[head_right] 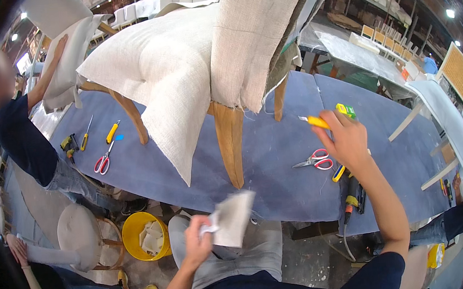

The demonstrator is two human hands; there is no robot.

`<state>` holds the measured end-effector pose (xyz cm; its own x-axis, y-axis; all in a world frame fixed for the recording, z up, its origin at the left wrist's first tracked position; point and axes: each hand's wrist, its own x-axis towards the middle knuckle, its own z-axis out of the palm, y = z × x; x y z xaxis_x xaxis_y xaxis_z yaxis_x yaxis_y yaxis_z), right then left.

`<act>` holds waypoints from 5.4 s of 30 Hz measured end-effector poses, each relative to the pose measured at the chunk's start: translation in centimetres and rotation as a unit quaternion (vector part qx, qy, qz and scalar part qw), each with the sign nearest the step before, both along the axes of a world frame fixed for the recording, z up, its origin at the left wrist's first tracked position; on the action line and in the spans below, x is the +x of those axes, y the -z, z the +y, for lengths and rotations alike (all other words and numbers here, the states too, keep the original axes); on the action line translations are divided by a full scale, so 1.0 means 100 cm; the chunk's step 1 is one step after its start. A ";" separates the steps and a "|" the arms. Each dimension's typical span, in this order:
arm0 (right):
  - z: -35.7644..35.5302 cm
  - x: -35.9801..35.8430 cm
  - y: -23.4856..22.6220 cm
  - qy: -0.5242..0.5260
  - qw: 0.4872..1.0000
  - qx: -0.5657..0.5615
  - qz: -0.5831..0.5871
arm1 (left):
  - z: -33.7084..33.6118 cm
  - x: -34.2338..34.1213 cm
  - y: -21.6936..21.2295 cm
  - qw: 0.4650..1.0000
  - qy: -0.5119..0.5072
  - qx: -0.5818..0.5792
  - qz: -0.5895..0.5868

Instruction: The person upholsters a wooden chair by stretching and securing a white fabric cover over the seat and backrest. They use a staple gun to attach the fabric to the underside of the chair frame, a utility knife to trim excess material, and scissors to refine the edges. The process involves repeated folding, pulling, and stapling to ensure a tight fit.

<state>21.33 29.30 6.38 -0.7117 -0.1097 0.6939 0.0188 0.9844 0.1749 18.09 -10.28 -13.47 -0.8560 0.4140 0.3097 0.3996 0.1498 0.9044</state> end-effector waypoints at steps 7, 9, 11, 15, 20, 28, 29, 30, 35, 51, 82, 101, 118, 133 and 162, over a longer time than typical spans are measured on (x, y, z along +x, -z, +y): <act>0.016 0.046 0.105 0.082 0.938 -0.256 -0.220 | -0.226 -0.048 0.157 0.909 -0.370 -0.177 -0.070; 0.021 0.047 0.149 0.062 0.931 -0.271 -0.237 | -0.277 -0.068 0.186 0.845 -0.409 -0.338 -0.067; 0.022 0.042 0.181 0.092 0.880 -0.315 -0.343 | -0.286 -0.084 0.185 0.803 -0.416 -0.427 0.004; -0.009 -0.001 0.224 0.029 0.845 -0.476 -0.242 | -0.216 -0.132 0.118 0.934 -0.239 -0.245 0.103; 0.032 -0.027 0.234 -0.022 0.931 -0.324 -0.167 | -0.057 -0.125 -0.008 0.970 -0.099 -0.086 0.205; 0.143 0.003 0.288 0.232 0.911 -0.152 -0.304 | 0.059 -0.079 -0.166 0.963 -0.077 -0.011 0.258; 0.135 0.005 0.283 0.274 0.903 -0.118 -0.309 | 0.059 -0.068 -0.183 0.970 -0.067 -0.048 0.230; 0.128 0.003 0.278 0.277 0.901 -0.104 -0.317 | 0.054 -0.060 -0.199 0.972 -0.059 -0.061 0.217; 0.153 0.005 0.288 0.295 0.878 -0.119 -0.358 | 0.070 -0.079 -0.296 0.992 0.011 0.029 0.125; 0.153 0.018 0.269 0.268 0.850 -0.331 -0.309 | 0.134 -0.232 -0.334 0.912 -0.007 -0.220 0.346; -0.204 -0.077 0.067 -0.331 0.627 -0.698 -0.096 | 0.038 -0.218 -0.303 0.778 0.154 -0.218 0.569; -0.219 -0.105 0.078 -0.280 0.596 -0.752 -0.042 | 0.026 -0.207 -0.293 0.771 0.152 -0.213 0.581; -0.207 -0.102 0.050 -0.268 0.628 -0.726 -0.084 | 0.022 -0.211 -0.289 0.815 0.166 -0.184 0.525; -0.200 -0.017 0.111 -0.265 0.705 -0.648 -0.111 | 0.043 -0.152 -0.245 0.979 0.114 0.099 0.139; -0.187 -0.049 0.065 -0.058 0.908 -0.414 -0.014 | 0.101 -0.178 -0.134 0.827 -0.105 0.003 0.553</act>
